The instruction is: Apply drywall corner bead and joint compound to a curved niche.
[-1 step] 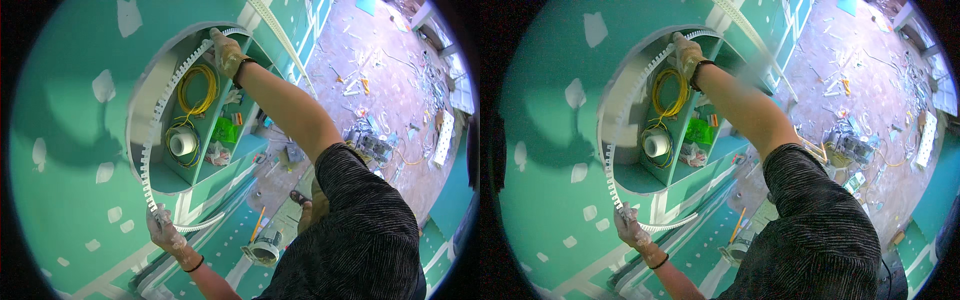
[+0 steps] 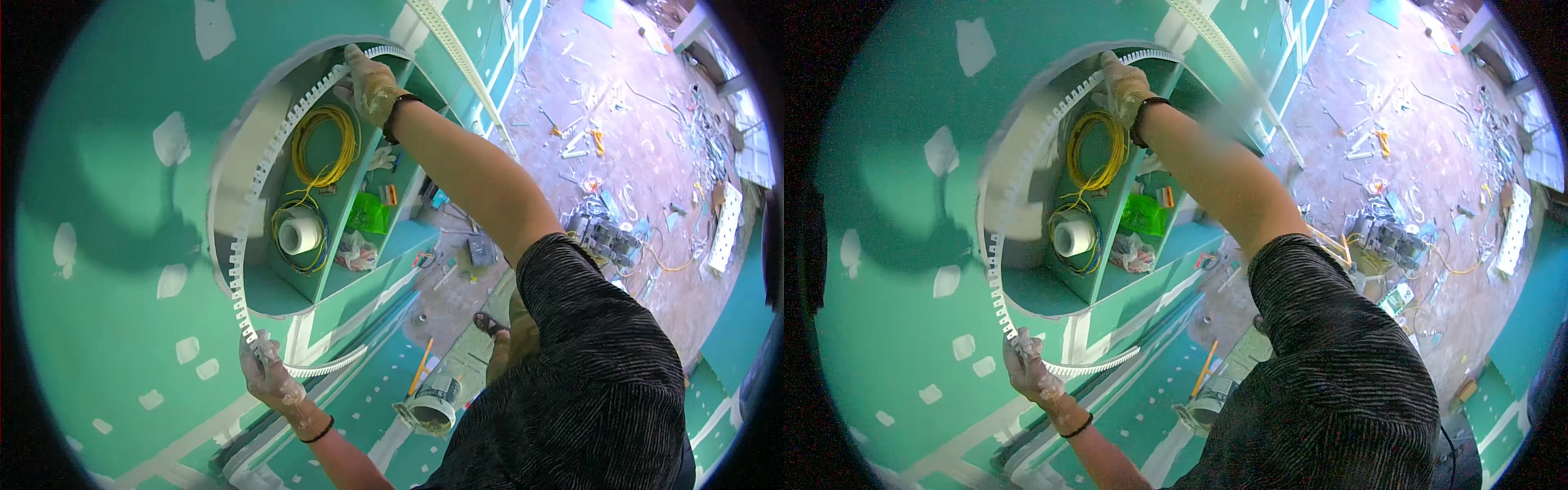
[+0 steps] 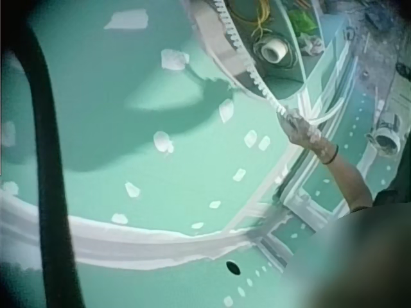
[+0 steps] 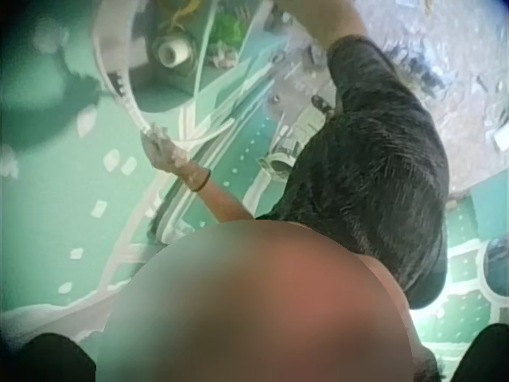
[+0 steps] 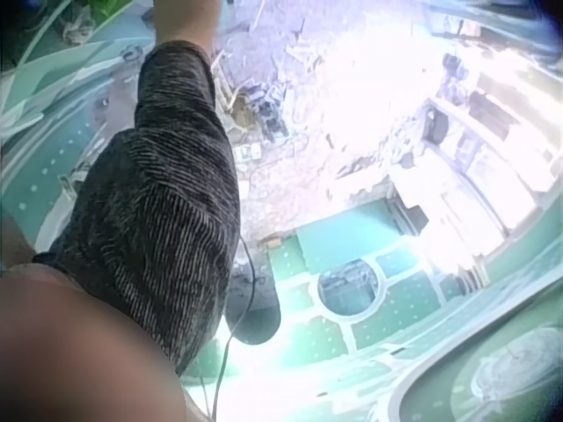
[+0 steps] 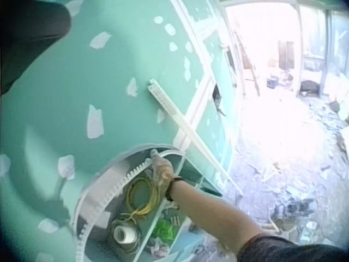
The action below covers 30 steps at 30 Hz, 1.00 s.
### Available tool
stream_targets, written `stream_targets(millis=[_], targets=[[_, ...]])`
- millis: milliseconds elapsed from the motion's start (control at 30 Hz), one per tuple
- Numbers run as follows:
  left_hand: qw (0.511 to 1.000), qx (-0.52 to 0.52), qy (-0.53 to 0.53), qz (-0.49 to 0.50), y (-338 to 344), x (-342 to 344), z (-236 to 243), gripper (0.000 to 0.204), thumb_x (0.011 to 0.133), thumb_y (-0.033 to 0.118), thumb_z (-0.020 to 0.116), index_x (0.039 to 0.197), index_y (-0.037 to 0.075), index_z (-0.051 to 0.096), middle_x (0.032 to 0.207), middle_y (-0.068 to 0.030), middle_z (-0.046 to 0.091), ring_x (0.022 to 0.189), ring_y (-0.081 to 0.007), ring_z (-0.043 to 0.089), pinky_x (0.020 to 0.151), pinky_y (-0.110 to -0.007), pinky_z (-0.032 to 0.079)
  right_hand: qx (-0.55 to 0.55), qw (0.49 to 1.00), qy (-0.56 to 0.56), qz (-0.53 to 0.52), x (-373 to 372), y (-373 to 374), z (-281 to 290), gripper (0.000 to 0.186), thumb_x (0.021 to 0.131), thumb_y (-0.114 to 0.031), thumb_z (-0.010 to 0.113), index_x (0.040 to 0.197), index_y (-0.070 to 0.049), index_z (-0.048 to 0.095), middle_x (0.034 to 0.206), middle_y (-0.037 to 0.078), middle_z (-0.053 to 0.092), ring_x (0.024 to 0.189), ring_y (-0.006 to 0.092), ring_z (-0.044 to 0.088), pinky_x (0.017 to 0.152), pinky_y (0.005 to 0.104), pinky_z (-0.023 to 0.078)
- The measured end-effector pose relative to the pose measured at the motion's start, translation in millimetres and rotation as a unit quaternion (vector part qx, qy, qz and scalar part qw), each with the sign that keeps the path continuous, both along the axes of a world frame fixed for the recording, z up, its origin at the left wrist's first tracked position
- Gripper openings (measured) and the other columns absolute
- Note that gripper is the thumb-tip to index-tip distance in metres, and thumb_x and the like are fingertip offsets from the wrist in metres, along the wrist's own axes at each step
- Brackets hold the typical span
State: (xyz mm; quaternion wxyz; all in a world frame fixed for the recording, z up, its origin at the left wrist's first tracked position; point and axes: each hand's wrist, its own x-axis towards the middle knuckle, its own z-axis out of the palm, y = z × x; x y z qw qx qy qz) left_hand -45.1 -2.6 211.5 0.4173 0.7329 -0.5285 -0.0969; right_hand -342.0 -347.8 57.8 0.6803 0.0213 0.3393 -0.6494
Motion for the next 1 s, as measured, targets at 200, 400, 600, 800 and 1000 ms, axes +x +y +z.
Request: stream_targets(millis=[200,400,600,800,1000], targets=[[0.998,0.002,0.055,0.033,-21.4,-13.6,-11.6,0.035,0.093,0.024,0.072,0.116,-0.003,0.069,0.094,-0.0022,0.064,0.082,-0.0124,0.057,0.077,-0.028,0.048,-0.035,0.995,0.079,0.042,-2.7,-12.8,-8.9,0.056,0.101,-0.051,0.059,0.127,-0.001,0.059,0.117,0.013,0.068,0.097,0.0222,0.068,0.083,0.0355,0.06],[0.994,-0.012,0.109,0.027,-33.5,-2.3,-37.5,0.036,0.092,0.019,0.073,0.121,-0.002,0.067,0.106,-0.0063,0.066,0.086,-0.0133,0.059,0.08,-0.03,0.048,-0.033,0.993,0.088,0.065,-0.4,-29.0,-9.3,0.054,0.102,-0.047,0.058,0.13,0.0,0.057,0.124,0.012,0.065,0.104,0.0208,0.066,0.087,0.0348,0.06],[0.987,-0.015,0.16,0.012,-49.9,11.2,-59.8,0.034,0.093,0.014,0.071,0.123,-0.002,0.065,0.112,-0.0085,0.067,0.089,-0.0136,0.06,0.081,-0.029,0.049,-0.057,0.996,0.049,0.055,-0.7,-36.6,-9.0,0.041,0.104,-0.039,0.057,0.13,-0.008,0.059,0.116,0.005,0.065,0.099,0.0181,0.065,0.086,0.0331,0.06],[0.989,-0.011,0.146,-0.013,-57.7,21.9,-72.1,0.034,0.092,0.012,0.072,0.123,-0.001,0.064,0.118,-0.0107,0.065,0.096,-0.0148,0.06,0.081,-0.03,0.049,-0.045,0.995,0.074,0.044,4.5,-47.6,-6.2,0.027,0.106,-0.033,0.053,0.119,-0.013,0.066,0.111,0.0,0.065,0.087,0.0136,0.062,0.075,0.0292,0.057],[0.991,-0.004,0.129,0.03,-69.8,15.3,-83.3,0.044,0.092,0.017,0.066,0.131,-0.003,0.063,0.116,-0.0121,0.07,0.096,-0.0174,0.065,0.089,-0.031,0.053,-0.121,0.99,0.062,0.04,0.8,-56.6,-22.7,0.036,0.107,-0.037,0.051,0.127,-0.01,0.062,0.121,0.004,0.063,0.106,0.0205,0.062,0.092,0.0377,0.053]])
